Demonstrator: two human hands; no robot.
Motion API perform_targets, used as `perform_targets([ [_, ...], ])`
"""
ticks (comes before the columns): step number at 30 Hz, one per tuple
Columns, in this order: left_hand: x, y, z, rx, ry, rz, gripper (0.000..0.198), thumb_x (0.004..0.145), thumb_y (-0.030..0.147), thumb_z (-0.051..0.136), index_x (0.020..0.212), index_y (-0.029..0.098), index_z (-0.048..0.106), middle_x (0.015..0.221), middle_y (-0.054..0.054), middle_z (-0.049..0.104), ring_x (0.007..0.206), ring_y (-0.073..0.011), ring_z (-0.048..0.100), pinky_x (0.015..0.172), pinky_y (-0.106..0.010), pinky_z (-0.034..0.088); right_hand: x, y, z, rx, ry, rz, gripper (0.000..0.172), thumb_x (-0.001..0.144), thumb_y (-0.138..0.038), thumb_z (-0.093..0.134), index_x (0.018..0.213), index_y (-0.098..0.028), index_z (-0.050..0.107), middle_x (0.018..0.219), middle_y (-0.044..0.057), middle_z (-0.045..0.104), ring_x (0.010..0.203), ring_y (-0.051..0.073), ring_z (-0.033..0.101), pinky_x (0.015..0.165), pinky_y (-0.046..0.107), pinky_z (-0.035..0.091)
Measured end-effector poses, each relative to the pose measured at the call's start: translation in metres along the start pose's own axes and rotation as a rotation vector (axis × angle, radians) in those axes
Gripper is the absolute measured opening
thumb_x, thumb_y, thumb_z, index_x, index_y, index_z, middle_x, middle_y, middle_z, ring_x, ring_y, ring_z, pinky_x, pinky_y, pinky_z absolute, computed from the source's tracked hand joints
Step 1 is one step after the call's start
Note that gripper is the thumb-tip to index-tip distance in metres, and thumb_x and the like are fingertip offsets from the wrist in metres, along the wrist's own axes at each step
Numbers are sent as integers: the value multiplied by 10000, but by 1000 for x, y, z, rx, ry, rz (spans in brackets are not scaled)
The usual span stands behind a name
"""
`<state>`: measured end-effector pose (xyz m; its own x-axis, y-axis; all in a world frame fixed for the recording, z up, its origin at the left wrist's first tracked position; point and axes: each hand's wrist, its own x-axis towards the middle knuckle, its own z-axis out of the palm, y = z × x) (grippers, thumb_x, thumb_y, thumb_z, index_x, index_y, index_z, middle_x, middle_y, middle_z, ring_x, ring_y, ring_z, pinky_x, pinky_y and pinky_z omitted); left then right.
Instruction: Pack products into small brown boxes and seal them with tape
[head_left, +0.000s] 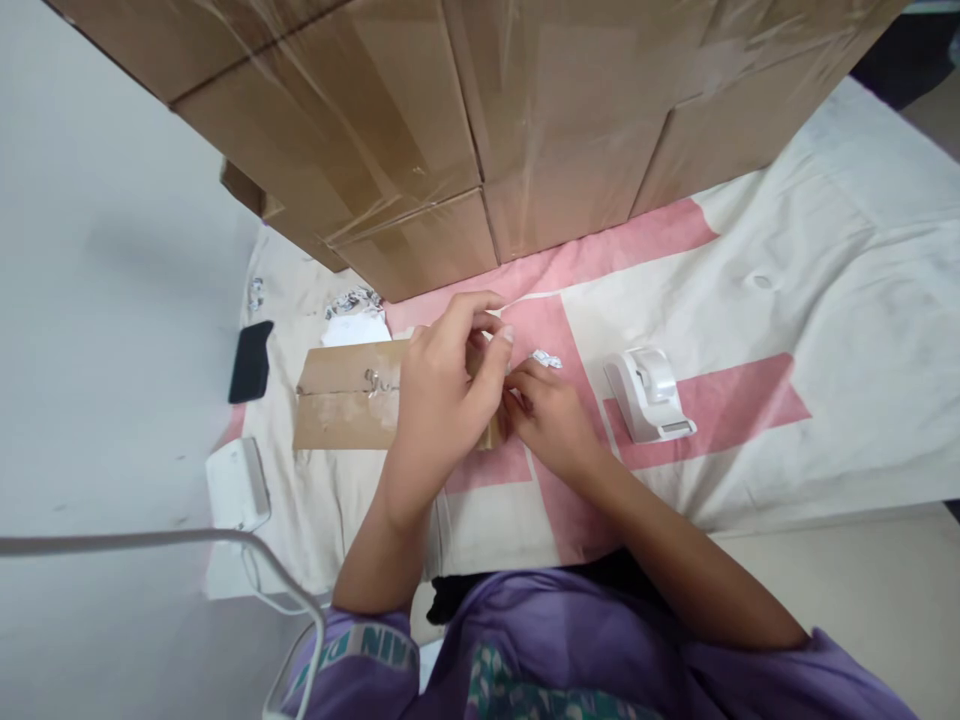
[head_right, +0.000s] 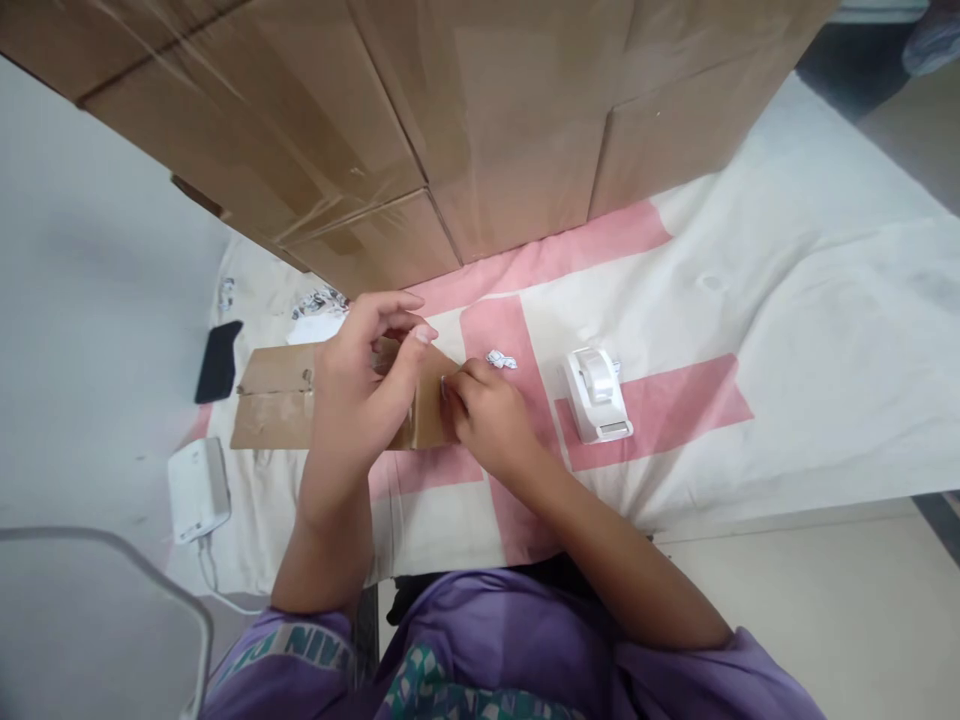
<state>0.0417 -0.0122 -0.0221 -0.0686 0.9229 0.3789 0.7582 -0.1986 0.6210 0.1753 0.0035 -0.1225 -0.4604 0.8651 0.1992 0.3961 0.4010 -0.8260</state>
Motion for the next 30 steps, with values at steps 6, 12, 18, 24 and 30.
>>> perform_targets([
  [6,0,1,1,26,-23,-4,179,991,269,577,1166,252,608,1019,5,721,883,-150,701,823,-292,524,-24,-6,-3,124,-64,-16,281,940,-90,516,1105,-172,728,1056,92,652,914,196,665,823,347,563],
  [12,0,1,0,9,-52,-45,188,992,288,569,1172,256,611,1025,0,722,879,-159,699,824,-303,528,-30,-6,-3,214,-44,44,489,873,-134,616,1357,-204,630,1332,124,592,1265,264,587,1104,449,499],
  [18,-1,-7,-3,-55,-96,-50,199,981,304,580,1173,266,617,1051,-2,721,935,-176,697,837,-311,525,-10,-1,-18,196,-356,-21,1093,762,-249,770,1654,-207,140,1712,169,133,1594,352,106,1266,564,231],
  [24,-6,-12,-8,30,-76,133,178,987,328,574,1146,270,628,1082,-15,733,950,-211,688,830,-359,483,26,2,-15,281,-408,-270,1280,682,-344,875,1653,-240,48,1687,154,181,1574,303,198,1262,450,277],
  [30,-49,16,-38,157,108,522,126,916,138,624,985,243,636,854,-33,732,781,-214,656,748,-385,436,26,-4,-23,413,-191,-300,1182,622,-404,924,1602,-299,272,1567,132,316,1473,287,386,1207,421,374],
])
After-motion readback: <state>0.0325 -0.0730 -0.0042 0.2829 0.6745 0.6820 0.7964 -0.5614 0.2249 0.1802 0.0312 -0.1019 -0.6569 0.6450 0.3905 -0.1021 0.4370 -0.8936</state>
